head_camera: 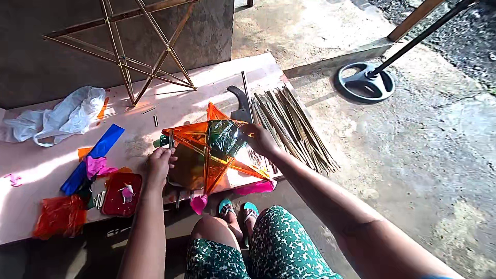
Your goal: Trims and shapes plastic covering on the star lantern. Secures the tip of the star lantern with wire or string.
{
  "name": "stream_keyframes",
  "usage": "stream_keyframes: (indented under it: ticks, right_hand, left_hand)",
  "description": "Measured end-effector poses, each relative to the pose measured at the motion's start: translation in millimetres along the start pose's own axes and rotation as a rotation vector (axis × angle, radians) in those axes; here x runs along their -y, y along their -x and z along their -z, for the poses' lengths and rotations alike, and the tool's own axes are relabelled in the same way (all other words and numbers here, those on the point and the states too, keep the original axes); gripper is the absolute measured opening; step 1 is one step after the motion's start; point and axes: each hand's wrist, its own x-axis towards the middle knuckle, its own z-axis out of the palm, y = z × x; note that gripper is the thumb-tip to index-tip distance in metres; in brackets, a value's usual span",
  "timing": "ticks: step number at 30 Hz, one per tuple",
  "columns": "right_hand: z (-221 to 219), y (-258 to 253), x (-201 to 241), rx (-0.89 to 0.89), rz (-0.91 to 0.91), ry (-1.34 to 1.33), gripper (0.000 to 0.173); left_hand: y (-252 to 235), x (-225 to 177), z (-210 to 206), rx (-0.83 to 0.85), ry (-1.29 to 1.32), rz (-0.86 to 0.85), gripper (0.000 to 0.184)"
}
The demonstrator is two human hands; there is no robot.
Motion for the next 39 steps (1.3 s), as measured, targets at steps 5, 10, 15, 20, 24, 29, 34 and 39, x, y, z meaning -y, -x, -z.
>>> stream_keyframes:
  ticks: [5, 10, 15, 20, 24, 29, 34, 39]
  right_hand:
    - [-18, -142, -36, 0.149, -0.17, 0.161, 0.047]
    - [-42, -205, -61, 0.316, -0.323, 0.24, 0.059]
    - [-46, -208, -63, 0.386, -0.36, 0.269, 0.051]
    - [-37, -200, -61, 0.306, -0.331, 0.241, 0.043]
    - [-8, -162, -15, 0.208, -0.289, 0.236, 0.039]
    - [27, -85, 44, 0.057, -0.163, 0.239, 0.035]
    - [54, 5, 91, -0.145, 0.149, 0.258, 0.03]
    - [81, 83, 141, -0.295, 0.475, 0.213, 0.027]
  left_hand:
    - [-90, 33, -1, -0.12, 0.23, 0.139, 0.027]
    - [-126, 37, -18, -0.071, 0.287, 0.185, 0.019]
    - [-140, 34, -28, -0.049, 0.311, 0.2, 0.014]
    - [-139, 29, -32, -0.073, 0.323, 0.19, 0.014]
    - [-123, 22, -22, -0.11, 0.335, 0.137, 0.014]
    - [-80, 4, -1, -0.126, 0.41, -0.041, 0.014]
    - [-7, -18, 31, -0.125, 0.465, -0.261, 0.02]
    - [82, -36, 71, -0.099, 0.54, -0.47, 0.023]
